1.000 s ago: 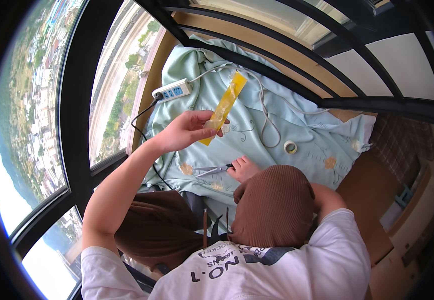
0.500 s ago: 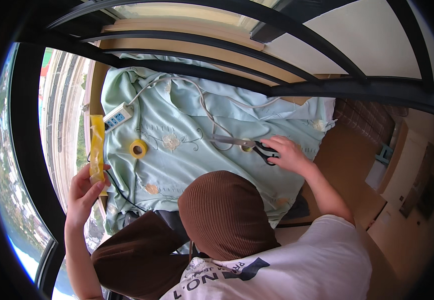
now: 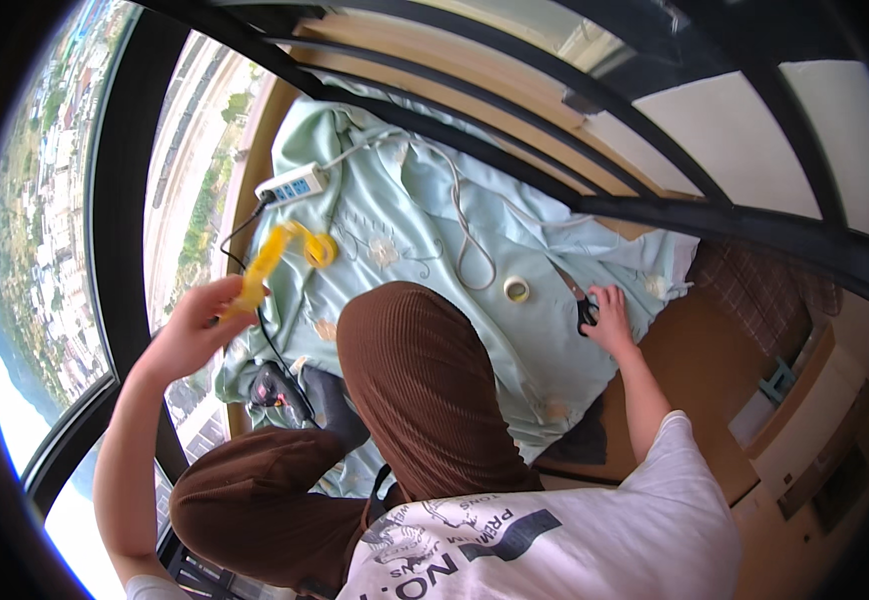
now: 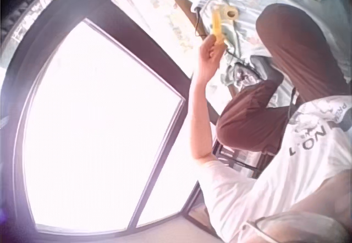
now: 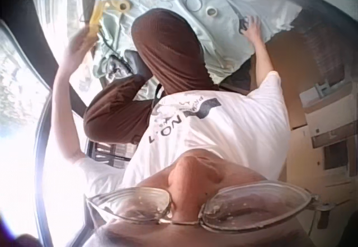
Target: The person carries a black metal grate into a room, aligns it with the frame of a large window, and applies yellow adhesive tape to the top edge to secure it.
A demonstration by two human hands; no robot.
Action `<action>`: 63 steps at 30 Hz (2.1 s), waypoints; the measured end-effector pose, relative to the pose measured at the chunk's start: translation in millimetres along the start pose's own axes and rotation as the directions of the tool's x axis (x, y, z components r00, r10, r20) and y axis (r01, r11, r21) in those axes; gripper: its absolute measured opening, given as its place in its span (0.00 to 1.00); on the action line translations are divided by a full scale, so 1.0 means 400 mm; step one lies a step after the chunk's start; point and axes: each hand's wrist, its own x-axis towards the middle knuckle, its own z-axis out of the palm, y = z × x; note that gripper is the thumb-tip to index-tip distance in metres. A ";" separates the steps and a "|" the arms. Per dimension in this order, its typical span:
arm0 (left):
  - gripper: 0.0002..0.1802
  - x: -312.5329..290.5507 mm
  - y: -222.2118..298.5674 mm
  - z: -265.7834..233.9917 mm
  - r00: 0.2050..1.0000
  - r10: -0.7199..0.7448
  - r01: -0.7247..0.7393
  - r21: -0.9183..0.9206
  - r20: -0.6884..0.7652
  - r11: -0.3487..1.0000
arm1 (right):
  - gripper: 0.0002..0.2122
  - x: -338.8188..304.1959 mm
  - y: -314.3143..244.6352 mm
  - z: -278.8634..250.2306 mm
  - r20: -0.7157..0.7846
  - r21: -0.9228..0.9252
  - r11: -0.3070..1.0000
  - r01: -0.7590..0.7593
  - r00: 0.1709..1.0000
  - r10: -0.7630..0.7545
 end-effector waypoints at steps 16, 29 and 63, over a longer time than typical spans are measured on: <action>0.16 0.538 -0.121 0.346 0.867 0.463 -0.439 0.725 0.185 0.531 | 0.35 0.028 -0.010 -0.024 0.125 -0.083 0.992 -0.097 0.986 0.107; 0.29 0.720 -0.142 0.540 0.807 0.480 -0.348 0.934 0.344 -0.084 | 0.17 -0.081 0.051 -0.098 -0.035 0.037 0.987 -0.155 0.987 0.156; 0.07 0.382 0.255 -0.509 0.142 0.681 -0.502 0.541 -0.718 0.675 | 0.16 0.063 -0.565 -0.751 -0.891 0.387 0.921 -0.035 0.242 0.384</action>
